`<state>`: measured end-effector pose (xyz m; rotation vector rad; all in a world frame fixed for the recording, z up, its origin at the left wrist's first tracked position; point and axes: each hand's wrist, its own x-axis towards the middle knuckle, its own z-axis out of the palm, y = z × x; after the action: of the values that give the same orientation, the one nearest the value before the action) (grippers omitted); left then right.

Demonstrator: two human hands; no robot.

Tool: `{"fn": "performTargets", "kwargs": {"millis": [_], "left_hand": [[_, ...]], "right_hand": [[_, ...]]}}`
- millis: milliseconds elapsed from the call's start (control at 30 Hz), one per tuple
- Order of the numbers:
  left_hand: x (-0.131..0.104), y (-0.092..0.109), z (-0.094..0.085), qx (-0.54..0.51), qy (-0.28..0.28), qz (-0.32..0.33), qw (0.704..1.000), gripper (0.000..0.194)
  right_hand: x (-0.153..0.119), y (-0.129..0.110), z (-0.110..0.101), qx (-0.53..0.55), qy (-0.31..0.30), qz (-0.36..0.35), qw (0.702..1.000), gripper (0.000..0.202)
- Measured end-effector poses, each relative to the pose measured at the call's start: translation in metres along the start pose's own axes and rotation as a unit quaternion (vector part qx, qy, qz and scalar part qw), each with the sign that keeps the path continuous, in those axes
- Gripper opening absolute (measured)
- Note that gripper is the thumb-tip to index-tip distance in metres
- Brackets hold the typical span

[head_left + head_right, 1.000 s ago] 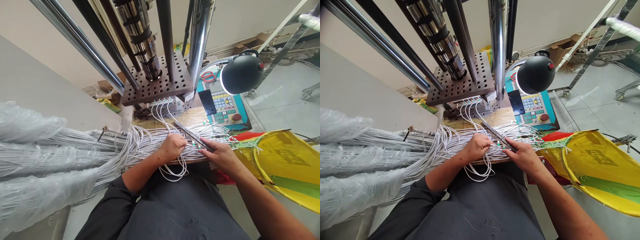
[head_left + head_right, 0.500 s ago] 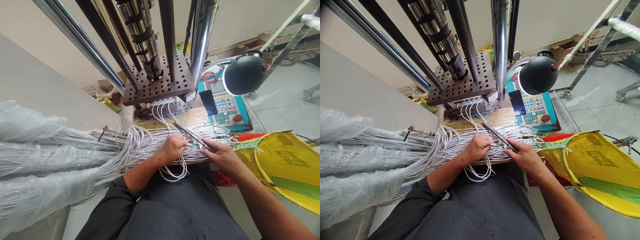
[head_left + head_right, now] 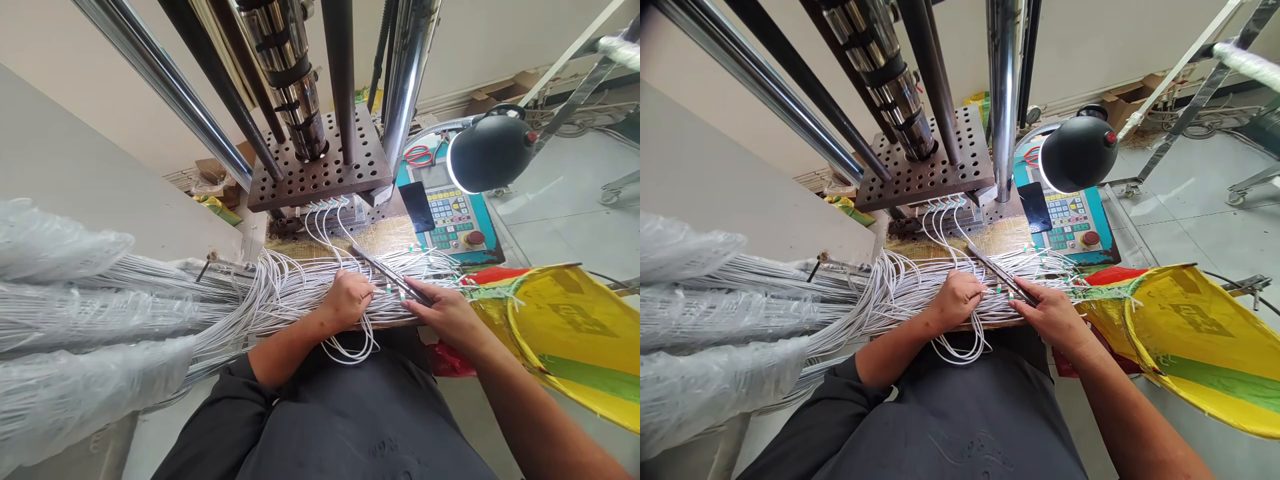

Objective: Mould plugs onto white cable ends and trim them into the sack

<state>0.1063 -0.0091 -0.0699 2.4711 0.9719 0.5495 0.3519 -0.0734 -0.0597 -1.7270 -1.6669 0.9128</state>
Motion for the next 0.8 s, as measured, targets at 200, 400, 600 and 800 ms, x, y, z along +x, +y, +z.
{"fn": "performTargets", "kwargs": {"millis": [200, 400, 600, 800], "left_hand": [[0.002, 0.005, -0.002, 0.028, -0.004, 0.002, 1.0, 0.017], [0.004, 0.011, -0.005, 0.038, -0.025, -0.021, 0.999, 0.023], [0.007, 0.011, -0.002, 0.025, -0.029, -0.045, 0.998, 0.024], [0.014, 0.009, -0.009, -0.048, -0.03, -0.08, 0.995, 0.025]], "right_hand": [[-0.001, -0.002, -0.002, -0.006, 0.003, -0.004, 1.0, 0.052], [-0.001, -0.003, -0.002, -0.008, -0.011, 0.01, 1.0, 0.056], [-0.002, -0.012, -0.009, -0.063, -0.041, 0.014, 0.997, 0.062], [0.003, -0.033, -0.007, -0.26, -0.043, 0.061, 0.963, 0.048]]}}
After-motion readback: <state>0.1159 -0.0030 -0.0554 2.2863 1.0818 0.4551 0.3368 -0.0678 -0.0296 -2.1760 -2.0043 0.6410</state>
